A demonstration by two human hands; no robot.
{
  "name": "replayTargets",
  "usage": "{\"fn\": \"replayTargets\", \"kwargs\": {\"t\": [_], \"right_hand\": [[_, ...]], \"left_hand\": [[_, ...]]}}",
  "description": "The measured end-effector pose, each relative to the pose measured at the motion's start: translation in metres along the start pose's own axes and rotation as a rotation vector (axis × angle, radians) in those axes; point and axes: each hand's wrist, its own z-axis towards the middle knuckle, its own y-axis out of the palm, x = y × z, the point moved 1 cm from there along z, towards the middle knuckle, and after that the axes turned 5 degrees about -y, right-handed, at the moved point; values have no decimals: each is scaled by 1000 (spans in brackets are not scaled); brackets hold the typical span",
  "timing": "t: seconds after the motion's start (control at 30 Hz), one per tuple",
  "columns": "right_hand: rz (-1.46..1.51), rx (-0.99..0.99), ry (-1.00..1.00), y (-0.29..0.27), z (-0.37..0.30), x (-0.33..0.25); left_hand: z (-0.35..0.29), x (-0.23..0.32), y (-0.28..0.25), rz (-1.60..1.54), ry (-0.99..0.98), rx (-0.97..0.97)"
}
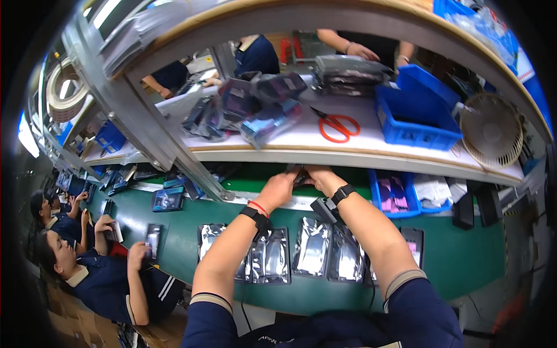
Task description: The recorder assembles small electronic units by placing parts into frames and applying labels.
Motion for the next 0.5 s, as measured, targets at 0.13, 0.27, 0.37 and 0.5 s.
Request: {"fn": "replayTargets", "kwargs": {"t": [0.13, 0.27, 0.37, 0.5], "right_hand": [[26, 92, -50, -34, -73, -19], [-7, 114, -189, -88, -185, -36], [48, 145, -258, -140, -260, -25], [-20, 286, -221, -189, -327, -22]], "left_hand": [[-38, 60, 0, 99, 264, 275], [-85, 146, 17, 106, 384, 248], [-118, 200, 49, 4, 504, 209], [-142, 258, 83, -92, 543, 120]]}}
